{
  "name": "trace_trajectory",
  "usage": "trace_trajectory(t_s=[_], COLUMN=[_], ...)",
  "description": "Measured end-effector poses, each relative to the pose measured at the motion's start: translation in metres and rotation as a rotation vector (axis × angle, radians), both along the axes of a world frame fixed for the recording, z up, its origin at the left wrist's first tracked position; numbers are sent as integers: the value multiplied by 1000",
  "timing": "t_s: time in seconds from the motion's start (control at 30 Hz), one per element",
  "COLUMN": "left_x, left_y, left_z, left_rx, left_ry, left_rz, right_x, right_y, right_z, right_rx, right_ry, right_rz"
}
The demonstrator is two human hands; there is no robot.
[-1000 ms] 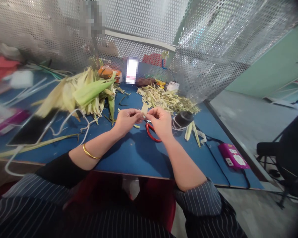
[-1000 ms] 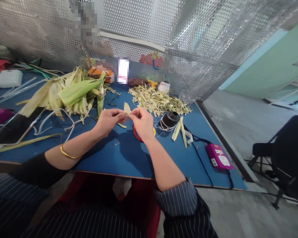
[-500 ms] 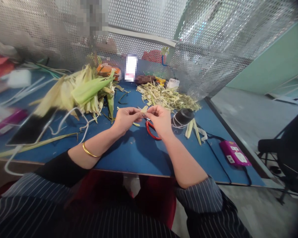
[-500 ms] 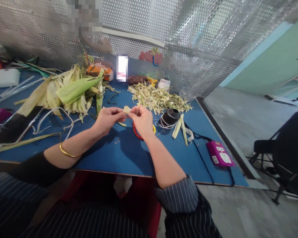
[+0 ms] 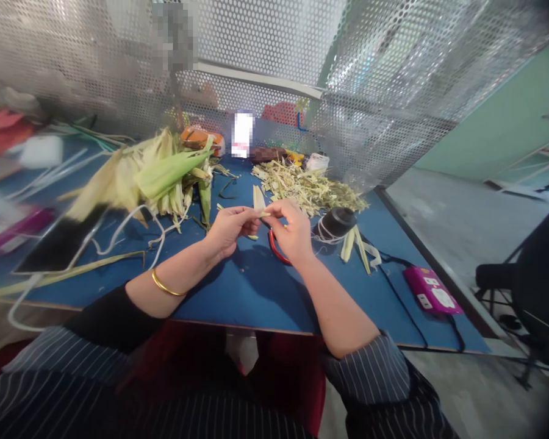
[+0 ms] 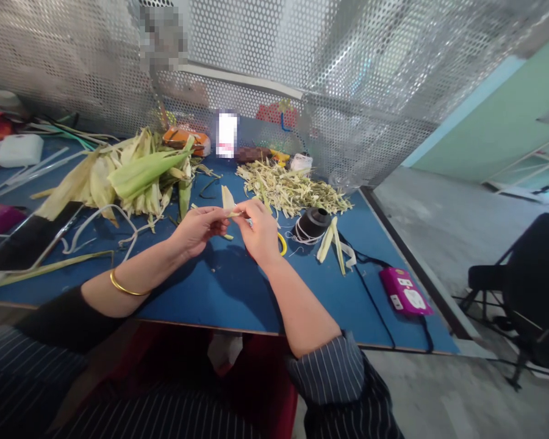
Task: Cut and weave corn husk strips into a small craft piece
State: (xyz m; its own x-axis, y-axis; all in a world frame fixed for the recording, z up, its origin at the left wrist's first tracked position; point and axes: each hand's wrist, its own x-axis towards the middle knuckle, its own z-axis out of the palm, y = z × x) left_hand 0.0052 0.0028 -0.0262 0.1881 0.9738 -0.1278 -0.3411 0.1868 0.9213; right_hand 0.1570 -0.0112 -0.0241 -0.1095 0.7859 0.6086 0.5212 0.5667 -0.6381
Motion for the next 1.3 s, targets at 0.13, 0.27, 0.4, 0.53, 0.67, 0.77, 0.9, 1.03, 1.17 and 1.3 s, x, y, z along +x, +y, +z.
trace_trajectory(t_s=[0.13, 0.27, 0.4, 0.53, 0.67, 0.77, 0.9, 1.03, 1.17, 1.3], left_x=[-1, -3, -3, -2, 0, 0, 1, 2, 3, 4], left_y=[0, 1, 0, -1, 0, 1, 0, -2, -3, -3], left_z=[-2, -3, -2, -2, -4, -6, -6, -5, -5, -5], left_rx=[-28, -2, 109, 229, 339, 380, 414, 430, 431, 362], left_ry=[-34, -13, 61, 163, 246, 283, 289, 279, 285, 233], left_rz=[-35, -68, -53, 17, 104, 118, 95, 70, 72, 104], right_x=[0, 1, 1, 2, 2, 0, 0, 1, -1, -5], right_y=[0, 1, 4, 6, 4, 3, 5, 7, 6, 5], right_z=[-1, -2, -4, -5, -1, 0, -2, -4, -3, -2], right_rx=[41, -34, -91, -115, -159, -202, -264, -288, -325, -406], right_ry=[-4, 45, 129, 120, 124, 200, 319, 342, 410, 604], right_rz=[12, 1, 24, -3, -65, -81, -22, 11, 21, 74])
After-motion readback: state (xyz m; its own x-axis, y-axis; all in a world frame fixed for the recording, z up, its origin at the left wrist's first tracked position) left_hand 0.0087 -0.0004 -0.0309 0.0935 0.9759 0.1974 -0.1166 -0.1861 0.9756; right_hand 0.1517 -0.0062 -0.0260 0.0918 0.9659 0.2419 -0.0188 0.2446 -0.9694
